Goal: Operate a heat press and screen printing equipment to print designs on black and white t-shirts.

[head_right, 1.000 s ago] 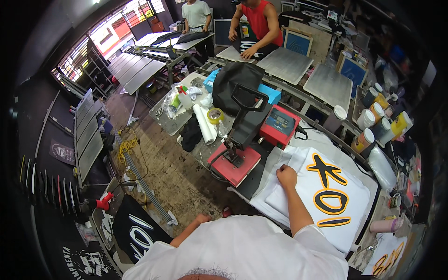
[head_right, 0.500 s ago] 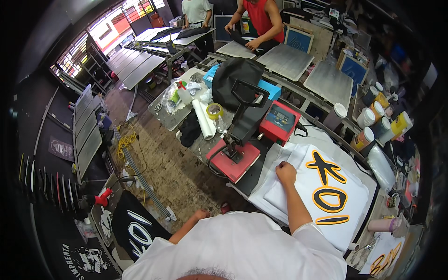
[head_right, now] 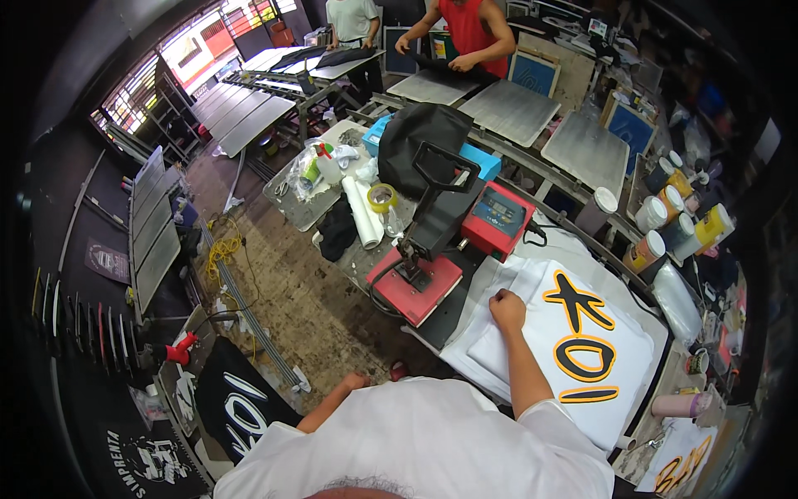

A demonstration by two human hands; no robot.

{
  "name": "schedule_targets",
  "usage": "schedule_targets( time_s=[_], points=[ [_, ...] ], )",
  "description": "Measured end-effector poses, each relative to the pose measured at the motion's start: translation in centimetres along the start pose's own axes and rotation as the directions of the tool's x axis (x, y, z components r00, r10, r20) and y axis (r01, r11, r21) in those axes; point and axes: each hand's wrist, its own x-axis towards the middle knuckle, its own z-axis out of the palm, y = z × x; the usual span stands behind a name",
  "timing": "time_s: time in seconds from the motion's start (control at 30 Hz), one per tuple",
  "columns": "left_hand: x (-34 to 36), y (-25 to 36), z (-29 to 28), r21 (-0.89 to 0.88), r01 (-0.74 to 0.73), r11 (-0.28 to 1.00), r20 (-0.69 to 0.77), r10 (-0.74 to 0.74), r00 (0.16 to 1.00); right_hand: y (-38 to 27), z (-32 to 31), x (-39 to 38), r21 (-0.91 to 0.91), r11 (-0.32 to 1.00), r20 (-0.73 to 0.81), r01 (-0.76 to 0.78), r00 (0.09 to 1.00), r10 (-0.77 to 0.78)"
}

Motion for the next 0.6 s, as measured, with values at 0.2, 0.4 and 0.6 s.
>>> schedule_targets(
  time_s=[0.2, 0.4, 0.6],
  points=[
    [-0.9, 0.9, -0.5, -0.151, 0.068, 0.986, -0.007, -0.07, 0.998, -0.5, -0.5, -0.2, -0.001, 1.0, 0.003, -0.004, 1.0, 0.004],
    [-1.5, 1.8, -0.8, -0.116, 0.069, 0.991, -0.028, -0.073, 0.997, -0.5, -0.7, -0.2, 0.018, 1.0, 0.002, -0.003, 1.0, 0.003],
    [-1.3, 1.6, -0.7, -0.124, 0.09, 0.988, -0.01, -0.092, 0.996, -0.7, -0.6, -0.1, 0.012, 1.0, -0.002, -0.001, 1.0, 0.001]
  ],
)
